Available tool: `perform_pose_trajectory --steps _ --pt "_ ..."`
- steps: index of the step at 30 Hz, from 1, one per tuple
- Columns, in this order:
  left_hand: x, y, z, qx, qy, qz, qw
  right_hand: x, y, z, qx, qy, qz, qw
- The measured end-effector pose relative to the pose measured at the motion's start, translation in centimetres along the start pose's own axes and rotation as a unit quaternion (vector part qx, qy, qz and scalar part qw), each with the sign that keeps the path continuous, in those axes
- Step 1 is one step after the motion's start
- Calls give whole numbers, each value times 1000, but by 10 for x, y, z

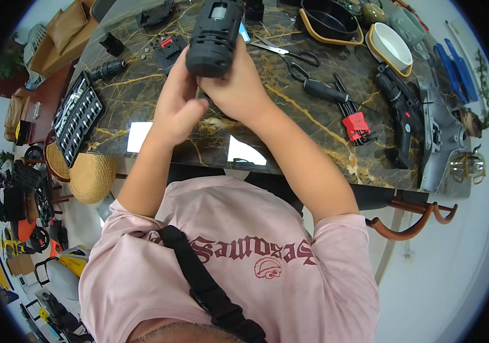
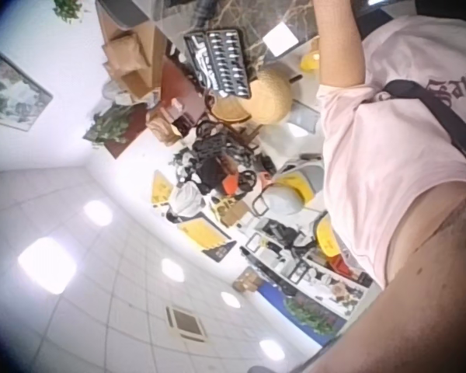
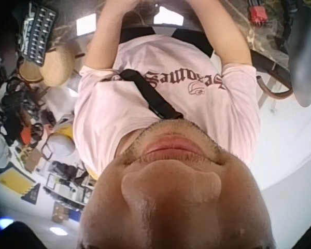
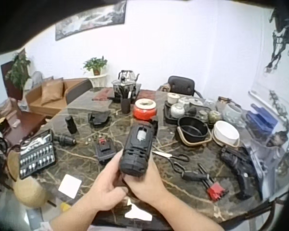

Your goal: The recorder disassembles a handheld power drill, inspects the motor and housing, and then reassembles the casing using a manual screwdriver.

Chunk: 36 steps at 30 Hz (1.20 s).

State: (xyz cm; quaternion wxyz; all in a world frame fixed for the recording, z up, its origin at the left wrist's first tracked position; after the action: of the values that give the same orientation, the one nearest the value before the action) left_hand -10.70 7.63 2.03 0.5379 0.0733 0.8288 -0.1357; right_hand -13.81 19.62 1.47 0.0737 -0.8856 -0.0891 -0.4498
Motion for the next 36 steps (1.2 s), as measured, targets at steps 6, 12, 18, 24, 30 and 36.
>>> perform_pose_trajectory --steps 6,12,18,24,30,36 --pt "28 -3 -25 13 -67 79 995 7 -5 -9 25 -81 134 987" --pt "24 8 -51 79 -116 62 988 -6 -26 -15 13 -43 284 958" --pt "56 13 -79 109 -189 84 972 4 -45 -18 64 181 309 931" --pt "69 22 -66 81 -319 286 900 75 -81 -8 127 141 421 887" --pt "41 19 -47 179 -365 363 838 62 -110 38 225 22 650 725" --pt "44 -10 -17 284 -398 130 863 23 -128 44 260 36 648 715"
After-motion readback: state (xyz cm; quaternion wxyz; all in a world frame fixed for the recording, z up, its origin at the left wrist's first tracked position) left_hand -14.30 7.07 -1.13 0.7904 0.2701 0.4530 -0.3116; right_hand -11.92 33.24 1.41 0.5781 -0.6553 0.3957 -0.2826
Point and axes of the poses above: each hand's wrist, its own z-axis away from the middle knuckle, its own y-axis out of the palm, x = y × z, the point moved 6 cm from there along -z, towards the middle knuckle, and after that the axes turned 11 degrees about -y, right-handed, at the moved point
